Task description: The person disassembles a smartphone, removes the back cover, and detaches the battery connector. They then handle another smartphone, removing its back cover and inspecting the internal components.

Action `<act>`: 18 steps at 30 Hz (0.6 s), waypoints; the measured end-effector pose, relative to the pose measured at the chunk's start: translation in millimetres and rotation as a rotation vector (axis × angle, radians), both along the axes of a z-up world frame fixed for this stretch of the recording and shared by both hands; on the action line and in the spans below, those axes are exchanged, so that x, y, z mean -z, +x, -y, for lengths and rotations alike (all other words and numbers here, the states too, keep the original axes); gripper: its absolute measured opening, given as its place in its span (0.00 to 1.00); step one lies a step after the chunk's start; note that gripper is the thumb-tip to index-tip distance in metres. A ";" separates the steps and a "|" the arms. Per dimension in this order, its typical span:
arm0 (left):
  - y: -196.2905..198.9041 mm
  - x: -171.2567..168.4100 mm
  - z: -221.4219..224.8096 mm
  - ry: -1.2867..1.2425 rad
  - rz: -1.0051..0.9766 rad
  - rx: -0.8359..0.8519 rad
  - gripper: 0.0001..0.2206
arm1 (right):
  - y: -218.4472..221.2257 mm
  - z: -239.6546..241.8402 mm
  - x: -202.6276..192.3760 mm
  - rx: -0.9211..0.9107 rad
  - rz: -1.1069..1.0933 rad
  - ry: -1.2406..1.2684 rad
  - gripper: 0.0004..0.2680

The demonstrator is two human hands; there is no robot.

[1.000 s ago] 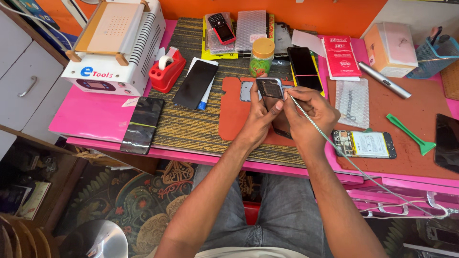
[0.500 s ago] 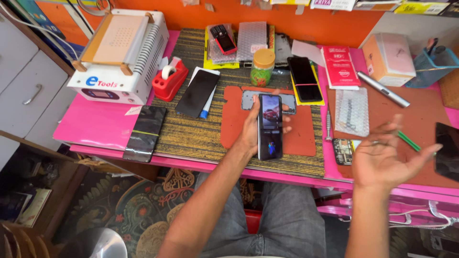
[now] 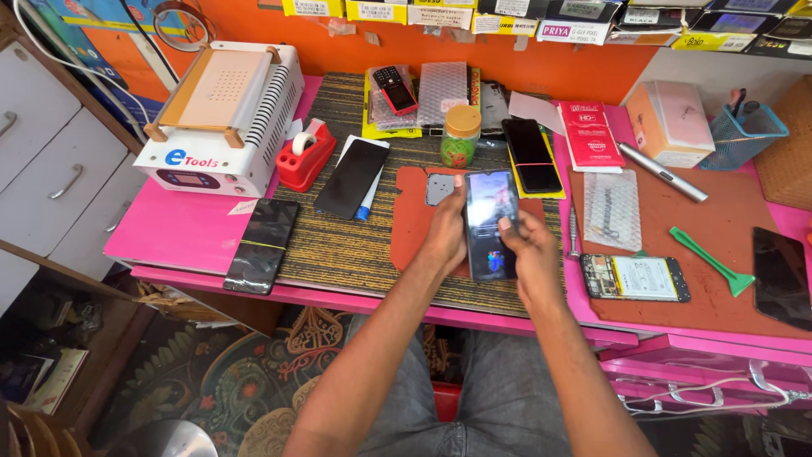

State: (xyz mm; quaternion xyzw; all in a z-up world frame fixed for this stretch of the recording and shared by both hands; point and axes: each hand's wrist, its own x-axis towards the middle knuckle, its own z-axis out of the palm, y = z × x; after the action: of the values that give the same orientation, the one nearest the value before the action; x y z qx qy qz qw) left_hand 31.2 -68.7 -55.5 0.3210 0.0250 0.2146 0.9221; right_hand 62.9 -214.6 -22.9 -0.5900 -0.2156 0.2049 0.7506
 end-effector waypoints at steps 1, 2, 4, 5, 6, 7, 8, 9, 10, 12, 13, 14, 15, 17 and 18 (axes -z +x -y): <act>1.7 4.4 -4.6 0.115 -0.039 -0.073 0.23 | 2.8 1.6 -1.5 0.039 0.036 -0.016 0.10; 2.4 7.6 -11.0 0.230 -0.079 -0.146 0.19 | 6.2 3.4 -2.7 0.078 0.072 -0.032 0.10; 1.2 11.5 -20.9 0.343 -0.128 -0.199 0.13 | 13.5 8.0 -5.0 0.070 0.060 -0.038 0.09; 1.2 10.7 -26.2 0.342 -0.134 -0.181 0.11 | 16.8 8.6 -6.2 0.063 0.056 -0.040 0.09; 1.7 8.9 -31.3 0.341 -0.141 -0.164 0.09 | 18.2 8.2 -6.4 0.059 0.065 -0.046 0.09; 4.5 5.5 -37.1 0.317 -0.181 -0.116 0.09 | 20.2 7.1 -7.1 0.055 0.076 -0.051 0.09; 7.9 2.1 -42.9 0.293 -0.222 -0.068 0.08 | 22.4 6.0 -7.9 0.051 0.087 -0.055 0.09; 10.0 -0.2 -48.3 0.269 -0.264 -0.020 0.08 | 24.3 5.1 -8.6 0.050 0.086 -0.061 0.08; 11.6 -1.7 -53.3 0.275 -0.278 0.008 0.07 | 26.5 4.4 -9.5 0.048 0.084 -0.067 0.08; 15.6 -2.9 -62.8 0.294 -0.307 0.071 0.07 | 28.5 2.6 -9.6 0.046 0.077 -0.072 0.08; 18.3 -1.8 -64.8 0.300 -0.305 0.084 0.06 | 28.9 3.5 -8.9 0.045 0.071 -0.075 0.08; 21.0 0.0 -66.4 0.306 -0.303 0.096 0.06 | 29.6 4.3 -8.2 0.043 0.065 -0.077 0.08; 22.6 2.7 -67.6 0.310 -0.303 0.108 0.06 | 30.6 4.7 -7.4 0.042 0.069 -0.081 0.08; 26.3 7.9 -69.8 0.300 -0.302 0.124 0.06 | 33.1 4.9 -6.3 0.038 0.077 -0.087 0.08; 27.4 9.8 -70.2 0.295 -0.301 0.131 0.06 | 33.5 5.0 -5.7 0.031 0.074 -0.088 0.08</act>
State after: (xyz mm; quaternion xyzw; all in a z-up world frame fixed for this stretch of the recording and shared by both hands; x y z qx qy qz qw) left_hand 58.7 1.6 -65.3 0.4816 0.1098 0.1051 0.8631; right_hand 96.4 -219.5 -17.2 -0.6327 -0.2248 0.1806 0.7187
